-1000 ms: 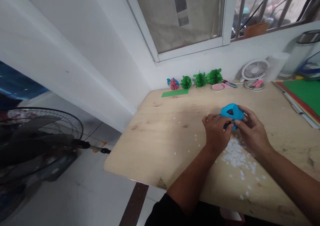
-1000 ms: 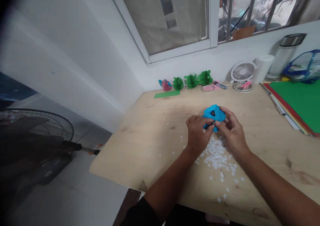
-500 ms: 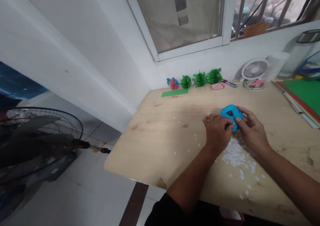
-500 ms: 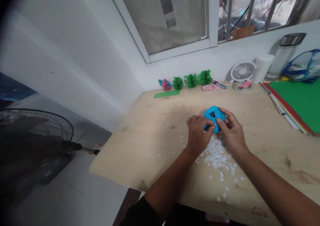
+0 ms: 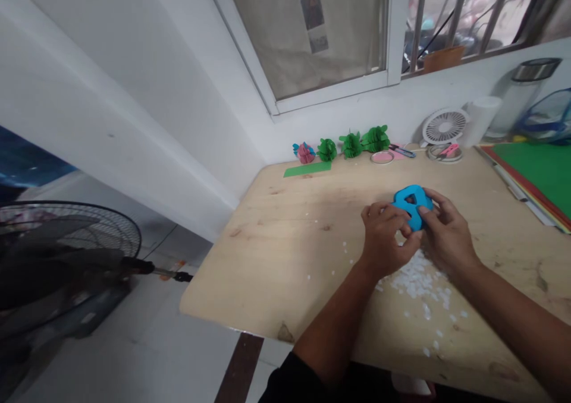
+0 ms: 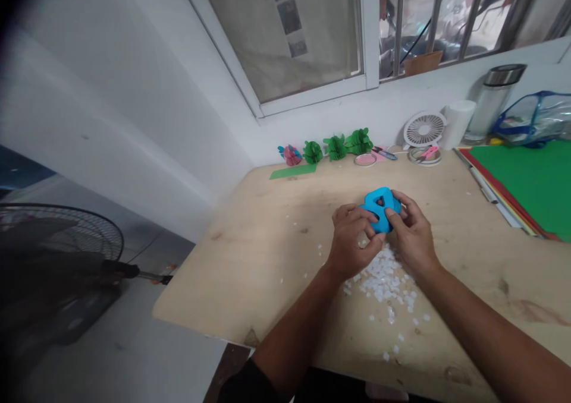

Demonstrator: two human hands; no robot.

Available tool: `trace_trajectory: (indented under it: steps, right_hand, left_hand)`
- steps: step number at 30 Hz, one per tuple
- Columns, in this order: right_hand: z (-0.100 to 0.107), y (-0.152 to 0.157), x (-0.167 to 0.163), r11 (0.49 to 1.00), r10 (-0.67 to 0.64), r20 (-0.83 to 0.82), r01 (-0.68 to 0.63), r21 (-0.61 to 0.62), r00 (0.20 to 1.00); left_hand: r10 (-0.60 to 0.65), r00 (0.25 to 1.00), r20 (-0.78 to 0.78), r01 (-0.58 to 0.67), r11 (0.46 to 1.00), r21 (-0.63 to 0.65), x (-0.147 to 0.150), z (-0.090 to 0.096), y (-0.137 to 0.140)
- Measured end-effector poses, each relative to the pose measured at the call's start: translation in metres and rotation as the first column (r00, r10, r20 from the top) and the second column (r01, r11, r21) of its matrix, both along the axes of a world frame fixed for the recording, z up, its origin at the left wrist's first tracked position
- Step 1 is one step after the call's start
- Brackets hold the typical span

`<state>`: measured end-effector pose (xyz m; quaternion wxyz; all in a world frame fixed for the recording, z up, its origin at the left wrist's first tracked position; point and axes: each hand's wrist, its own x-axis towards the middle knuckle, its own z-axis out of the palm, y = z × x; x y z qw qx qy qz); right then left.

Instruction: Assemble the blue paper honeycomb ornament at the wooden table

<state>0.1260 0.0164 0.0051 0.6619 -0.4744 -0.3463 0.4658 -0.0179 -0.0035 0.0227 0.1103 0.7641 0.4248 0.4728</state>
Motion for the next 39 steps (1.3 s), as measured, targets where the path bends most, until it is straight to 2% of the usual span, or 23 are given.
trace_trajectory:
  steps: [10,15,21,29,34,39]
  right_hand:
    - [-0.001,-0.002,-0.002,1.0,0.026,0.028,-0.026,0.014,0.999]
    - [-0.003,-0.003,-0.003,0.998,0.045,-0.006,-0.044,0.034,0.999]
    - [-0.009,-0.001,0.001,0.992,0.087,0.05,-0.091,0.083,0.995]
    - [-0.008,-0.001,0.002,0.992,0.099,0.032,-0.101,0.07,0.995]
    - [-0.01,0.0,0.005,0.989,0.116,0.054,-0.12,0.09,0.992]
    - [-0.01,0.0,0.005,0.988,0.125,0.029,-0.127,0.093,0.992]
  left_hand:
    - [0.098,0.994,-0.043,-0.1,0.994,-0.052,0.003,-0.006,0.004]
    - [0.088,0.996,0.004,-0.087,0.993,-0.083,0.002,-0.006,0.005]
    - [0.08,0.996,0.029,-0.076,0.99,-0.119,0.001,-0.003,0.006]
    - [0.049,0.985,0.167,-0.005,0.967,-0.255,-0.002,0.0,0.009]
    - [0.029,0.931,0.365,0.096,0.943,-0.319,-0.004,-0.002,0.012]
    - [0.012,0.897,0.441,0.167,0.916,-0.365,-0.006,-0.002,0.013]
